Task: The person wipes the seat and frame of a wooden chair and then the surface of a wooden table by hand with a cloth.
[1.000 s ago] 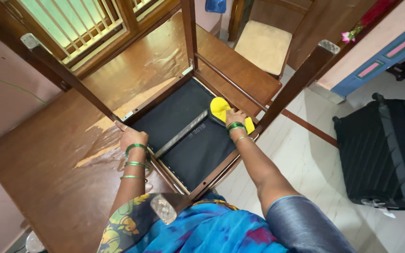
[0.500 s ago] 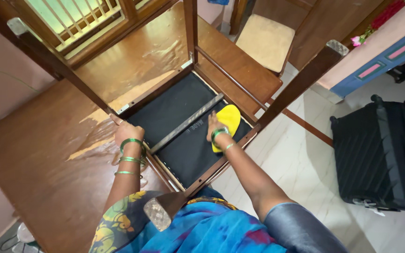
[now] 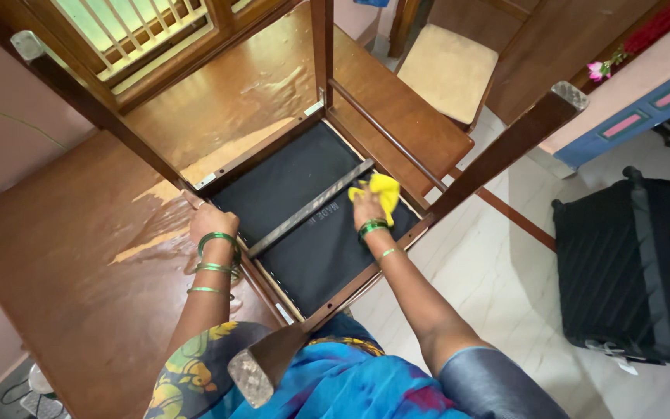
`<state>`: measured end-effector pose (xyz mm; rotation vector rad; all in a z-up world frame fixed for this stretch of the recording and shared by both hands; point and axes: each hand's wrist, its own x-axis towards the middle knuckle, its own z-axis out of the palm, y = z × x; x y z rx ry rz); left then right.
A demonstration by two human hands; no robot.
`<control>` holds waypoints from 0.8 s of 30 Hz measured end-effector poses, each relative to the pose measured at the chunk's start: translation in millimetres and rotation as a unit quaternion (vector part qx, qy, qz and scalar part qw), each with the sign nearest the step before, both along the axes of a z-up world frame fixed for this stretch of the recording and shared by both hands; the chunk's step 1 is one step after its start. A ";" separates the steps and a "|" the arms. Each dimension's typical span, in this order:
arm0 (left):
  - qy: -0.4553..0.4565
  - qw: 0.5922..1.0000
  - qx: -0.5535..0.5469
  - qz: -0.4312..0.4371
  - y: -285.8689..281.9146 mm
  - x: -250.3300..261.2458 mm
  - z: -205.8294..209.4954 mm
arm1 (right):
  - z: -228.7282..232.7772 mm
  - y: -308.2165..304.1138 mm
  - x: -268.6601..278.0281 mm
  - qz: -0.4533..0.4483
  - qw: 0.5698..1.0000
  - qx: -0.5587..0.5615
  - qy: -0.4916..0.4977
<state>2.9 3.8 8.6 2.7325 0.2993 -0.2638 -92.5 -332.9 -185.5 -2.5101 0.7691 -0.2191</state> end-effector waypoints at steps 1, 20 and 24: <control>0.002 1.000 -0.003 0.001 0.0 1.0 -0.4 | -1.3 -5.7 5.0 0.032 0.999 -0.008 0.008; 0.017 0.999 -0.036 0.013 0.4 1.9 -2.6 | 9.3 -18.5 -42.7 0.044 0.948 -0.127 0.287; -0.025 0.999 -0.040 0.017 -0.9 1.0 -3.8 | -11.3 84.5 -41.5 0.280 0.901 -0.159 0.290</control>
